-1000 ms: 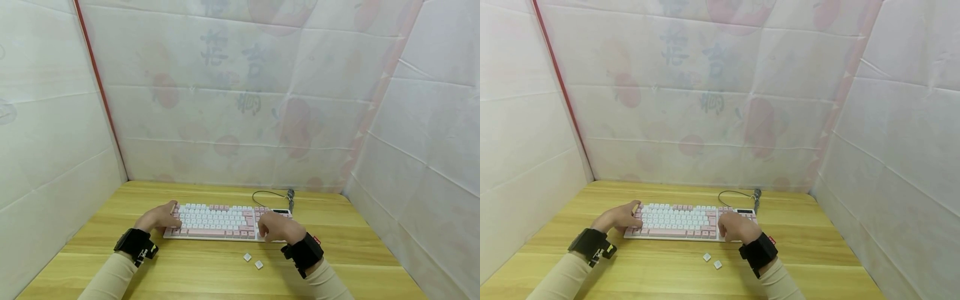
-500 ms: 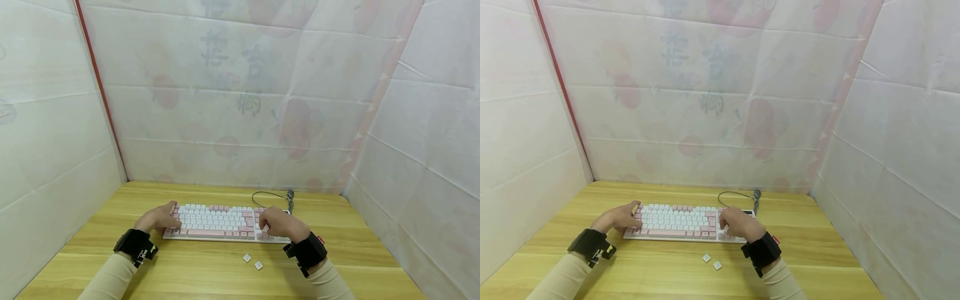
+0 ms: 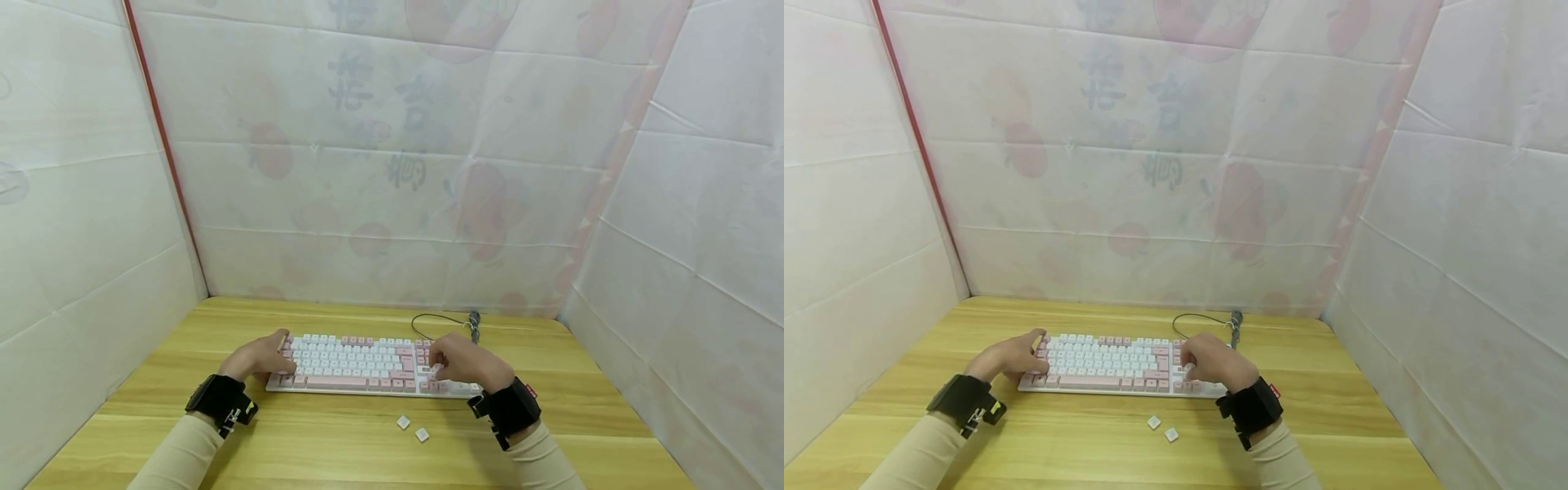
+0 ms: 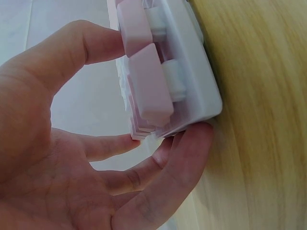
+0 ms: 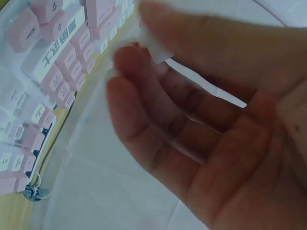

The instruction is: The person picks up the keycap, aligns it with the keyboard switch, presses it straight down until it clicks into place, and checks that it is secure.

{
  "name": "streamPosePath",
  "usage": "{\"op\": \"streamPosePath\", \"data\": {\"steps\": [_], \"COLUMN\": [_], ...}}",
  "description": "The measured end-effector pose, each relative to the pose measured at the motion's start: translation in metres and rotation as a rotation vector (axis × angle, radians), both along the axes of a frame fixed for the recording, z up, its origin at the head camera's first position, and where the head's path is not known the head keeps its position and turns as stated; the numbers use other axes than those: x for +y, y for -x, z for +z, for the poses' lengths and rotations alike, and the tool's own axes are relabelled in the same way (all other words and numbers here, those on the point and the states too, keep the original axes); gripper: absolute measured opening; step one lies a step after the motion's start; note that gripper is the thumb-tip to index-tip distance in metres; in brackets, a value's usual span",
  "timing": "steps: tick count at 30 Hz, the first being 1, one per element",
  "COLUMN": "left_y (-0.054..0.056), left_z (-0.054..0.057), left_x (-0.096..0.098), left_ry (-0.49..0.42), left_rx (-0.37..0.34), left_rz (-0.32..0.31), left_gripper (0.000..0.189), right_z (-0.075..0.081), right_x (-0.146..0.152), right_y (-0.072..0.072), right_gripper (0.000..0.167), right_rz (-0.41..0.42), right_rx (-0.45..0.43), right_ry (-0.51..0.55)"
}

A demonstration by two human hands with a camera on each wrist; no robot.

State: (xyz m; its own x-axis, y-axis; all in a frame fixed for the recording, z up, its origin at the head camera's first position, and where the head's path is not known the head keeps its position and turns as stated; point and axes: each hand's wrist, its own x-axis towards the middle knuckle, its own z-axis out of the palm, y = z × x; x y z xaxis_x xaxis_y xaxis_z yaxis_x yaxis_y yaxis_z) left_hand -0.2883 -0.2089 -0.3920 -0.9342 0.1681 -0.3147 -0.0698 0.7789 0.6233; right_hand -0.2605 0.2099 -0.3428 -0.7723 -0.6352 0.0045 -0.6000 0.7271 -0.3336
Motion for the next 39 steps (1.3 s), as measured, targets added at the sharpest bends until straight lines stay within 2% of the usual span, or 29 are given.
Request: {"op": "streamPosePath", "data": {"steps": [1,6,12,17,21,28,32,39], "left_y": [0.000,0.000,0.002,0.001,0.000,0.001,0.001,0.000], "left_z": [0.000,0.000,-0.001,0.000,0.000,0.000,0.000,0.001], "left_x": [0.000,0.000,0.000,0.000,0.000,0.000,0.000,0.000], "left_ry": [0.003,0.006,0.006,0.015,0.012,0.005,0.001,-0.007], "left_rx": [0.001,0.001,0.004,0.007,0.004,-0.002,-0.005,-0.011], "left_rz": [-0.001,0.001,0.002,0.001,-0.003,-0.001,0.001,0.010], "left_gripper": [0.102,0.101,0.101,0.102,0.102,0.102,0.102,0.102], "right_z": [0.000,0.002,0.002,0.004,0.005,0.005,0.004,0.002], "right_x": [0.001,0.006,0.011,0.012,0.011,0.010,0.009,0.014], "right_y": [0.001,0.003,0.005,0.005,0.005,0.005,0.007,0.013], "right_gripper": [0.006,0.017,0.007,0.014,0.012,0.009,0.009,0.005], "right_rz": [-0.007,-0.023,-0.048,-0.051,-0.080,-0.066,-0.072,-0.107], "right_rx": [0.008,0.046,0.073,0.101,0.111,0.172,0.178,0.131], "right_ry": [-0.001,0.032,0.071,0.107,0.133,0.133,0.156,0.171]}}
